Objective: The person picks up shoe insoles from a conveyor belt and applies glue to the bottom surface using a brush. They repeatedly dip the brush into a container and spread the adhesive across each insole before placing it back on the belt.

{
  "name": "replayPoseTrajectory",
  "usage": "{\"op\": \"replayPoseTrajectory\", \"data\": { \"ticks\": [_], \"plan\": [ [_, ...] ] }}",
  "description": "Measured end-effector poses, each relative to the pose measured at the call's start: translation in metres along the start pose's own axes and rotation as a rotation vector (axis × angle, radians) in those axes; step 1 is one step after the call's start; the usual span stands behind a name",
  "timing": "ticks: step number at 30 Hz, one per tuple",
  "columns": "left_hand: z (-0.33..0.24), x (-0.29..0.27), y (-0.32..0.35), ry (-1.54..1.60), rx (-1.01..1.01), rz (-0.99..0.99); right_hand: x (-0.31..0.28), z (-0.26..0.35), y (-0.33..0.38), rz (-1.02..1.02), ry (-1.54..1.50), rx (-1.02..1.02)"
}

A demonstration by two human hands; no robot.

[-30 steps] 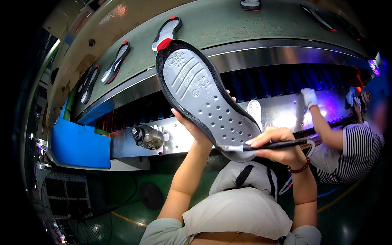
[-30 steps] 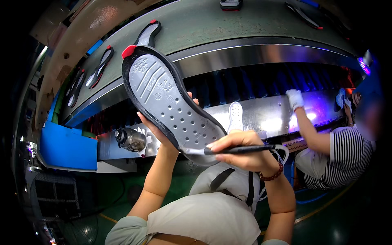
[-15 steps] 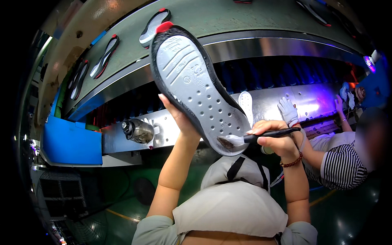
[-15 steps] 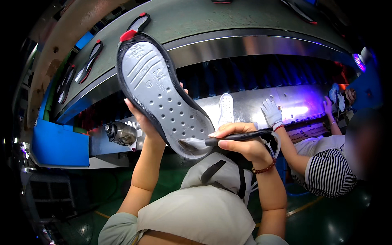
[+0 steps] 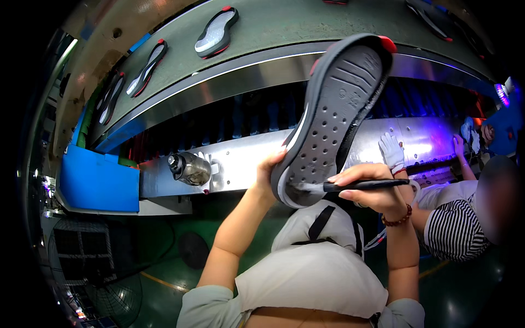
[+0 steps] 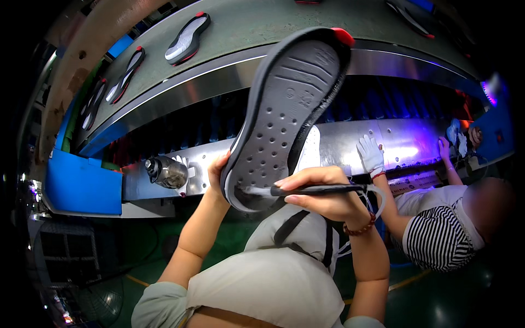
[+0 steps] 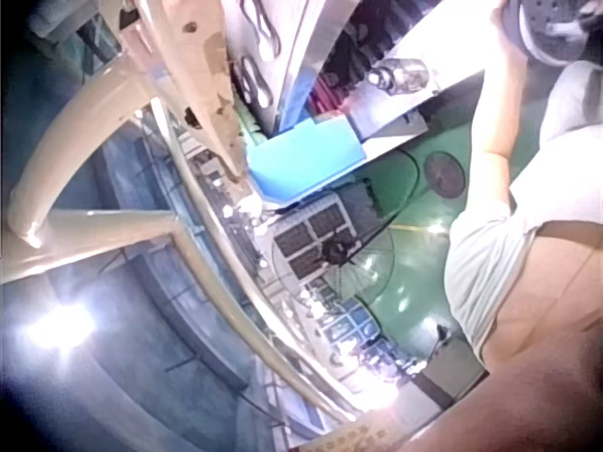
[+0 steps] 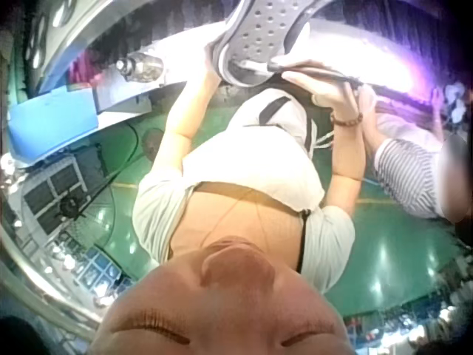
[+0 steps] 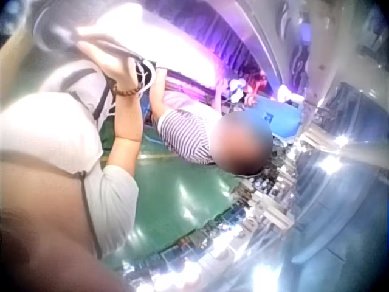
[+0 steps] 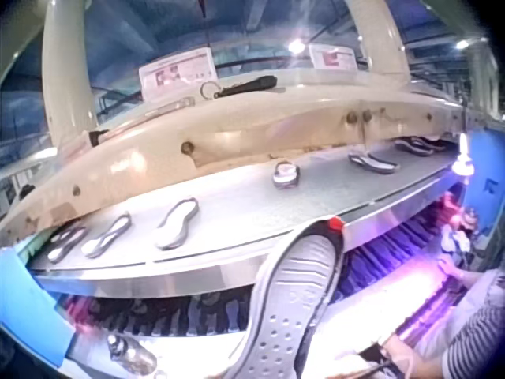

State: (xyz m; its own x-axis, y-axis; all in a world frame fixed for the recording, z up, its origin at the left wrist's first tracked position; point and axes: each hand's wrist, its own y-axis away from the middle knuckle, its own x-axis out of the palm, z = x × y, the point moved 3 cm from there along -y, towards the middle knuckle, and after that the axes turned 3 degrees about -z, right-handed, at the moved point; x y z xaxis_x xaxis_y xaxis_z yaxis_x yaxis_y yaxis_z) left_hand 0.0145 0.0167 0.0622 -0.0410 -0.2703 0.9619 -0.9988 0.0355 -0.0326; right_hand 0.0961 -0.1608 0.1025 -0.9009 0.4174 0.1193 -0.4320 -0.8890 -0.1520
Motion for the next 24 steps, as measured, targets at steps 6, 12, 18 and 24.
{"op": "replayPoseTrajectory", "data": {
  "ticks": [6, 12, 18, 24],
  "plan": [
    [-0.009, -0.007, 0.007, -0.247, -0.183, -0.316, -0.001, 0.024, -0.002, 0.383, 0.129, -0.109],
    [0.003, -0.011, 0.009, -0.245, -0.357, -0.265, 0.000, 0.023, -0.014, 0.472, 0.220, -0.143],
    [0.000, -0.008, 0.018, -0.314, -0.502, -0.364, -0.007, 0.037, -0.012, 0.511, 0.306, -0.102],
    [-0.007, 0.001, 0.026, -0.880, -0.380, -0.253, -0.011, 0.047, -0.010, 0.626, 0.463, -0.051]
  ]
}}
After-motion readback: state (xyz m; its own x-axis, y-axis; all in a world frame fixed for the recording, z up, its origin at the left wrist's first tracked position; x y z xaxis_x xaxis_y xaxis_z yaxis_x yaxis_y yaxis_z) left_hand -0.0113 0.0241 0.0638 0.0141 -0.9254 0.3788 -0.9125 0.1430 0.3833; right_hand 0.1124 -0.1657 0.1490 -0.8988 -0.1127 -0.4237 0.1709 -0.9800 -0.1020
